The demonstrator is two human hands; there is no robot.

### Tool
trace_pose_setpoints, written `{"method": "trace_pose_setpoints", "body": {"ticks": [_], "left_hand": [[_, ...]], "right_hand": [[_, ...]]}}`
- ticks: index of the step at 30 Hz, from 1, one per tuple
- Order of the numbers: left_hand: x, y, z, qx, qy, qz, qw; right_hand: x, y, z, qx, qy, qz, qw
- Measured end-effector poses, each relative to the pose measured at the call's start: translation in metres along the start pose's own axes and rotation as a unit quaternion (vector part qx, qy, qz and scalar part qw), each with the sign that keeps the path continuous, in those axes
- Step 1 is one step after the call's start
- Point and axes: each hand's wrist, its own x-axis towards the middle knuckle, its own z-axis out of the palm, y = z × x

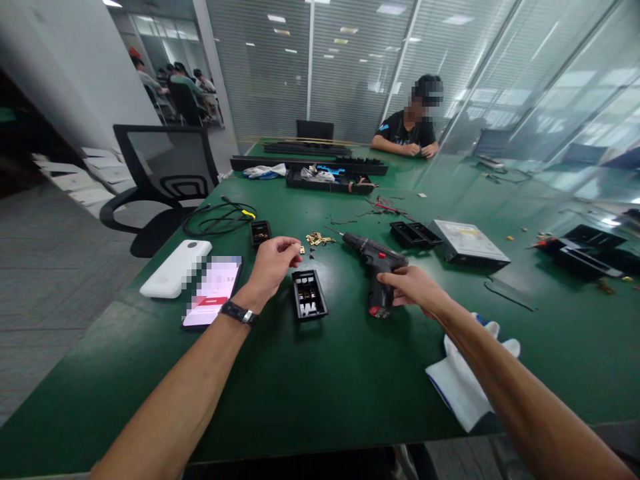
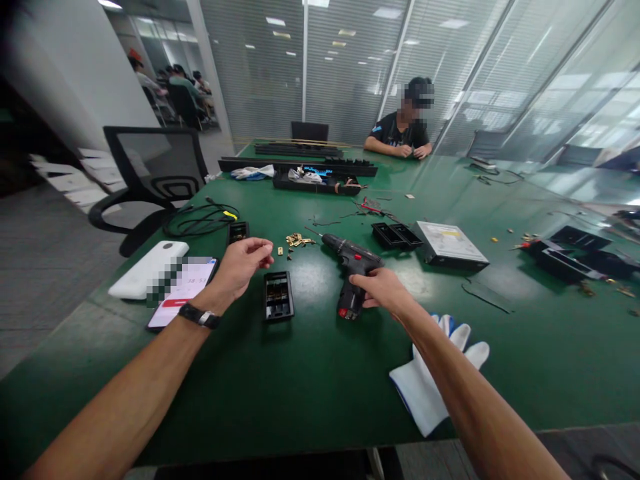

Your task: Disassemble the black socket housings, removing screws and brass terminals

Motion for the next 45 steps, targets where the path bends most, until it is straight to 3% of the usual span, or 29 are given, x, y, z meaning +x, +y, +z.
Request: {"method": "trace_pose_setpoints", "body": {"ticks": [8, 15, 20, 24, 26, 27, 29, 31, 35, 37, 40, 42, 45], "left_hand": [[-0.003, -0.01, -0.011, -0.019, -0.005, 0.01, 1.0], [-0.007, -0.007, -0.01, -0.042, -0.013, 0.015, 0.999], [-0.008, 0.0, -0.01, -0.112, 0.005, 0.005, 0.994], [-0.004, 0.001, -0.014, -0.217, 0.008, -0.023, 0.976], [-0.002, 0.002, -0.016, -0.27, 0.007, -0.03, 0.962], [-0.001, 0.003, -0.017, -0.294, 0.007, -0.03, 0.955], [-0.002, 0.006, -0.019, -0.337, 0.007, -0.028, 0.941], [-0.004, 0.011, -0.02, -0.374, 0.003, -0.029, 0.927], [-0.008, 0.021, -0.021, -0.431, -0.029, -0.032, 0.902], [-0.009, 0.025, -0.022, -0.447, -0.042, -0.027, 0.893], [-0.01, 0.03, -0.021, -0.45, -0.04, -0.02, 0.892], [-0.011, 0.032, -0.02, -0.441, -0.034, -0.014, 0.897], [-0.013, 0.034, -0.018, -0.42, -0.027, -0.004, 0.907]], "right_hand": [[0.012, -0.017, 0.01, 0.005, 0.036, 0.009, 0.999], [0.016, -0.014, 0.006, 0.185, 0.002, 0.006, 0.983], [0.013, -0.011, 0.01, 0.271, -0.04, -0.039, 0.961], [0.0, -0.012, 0.01, 0.295, -0.036, -0.111, 0.948], [-0.009, -0.014, 0.007, 0.343, -0.022, -0.18, 0.922], [-0.014, -0.015, 0.006, 0.358, -0.048, -0.196, 0.911], [-0.023, -0.015, 0.007, 0.365, -0.113, -0.209, 0.9], [-0.033, -0.012, 0.013, 0.37, -0.14, -0.211, 0.894], [-0.05, -0.006, 0.023, 0.347, -0.096, -0.234, 0.903], [-0.059, -0.007, 0.024, 0.371, -0.103, -0.256, 0.887], [-0.071, -0.009, 0.024, 0.417, -0.198, -0.238, 0.855], [-0.077, -0.009, 0.027, 0.409, -0.215, -0.215, 0.86], [-0.081, -0.007, 0.031, 0.377, -0.179, -0.207, 0.885]]}}
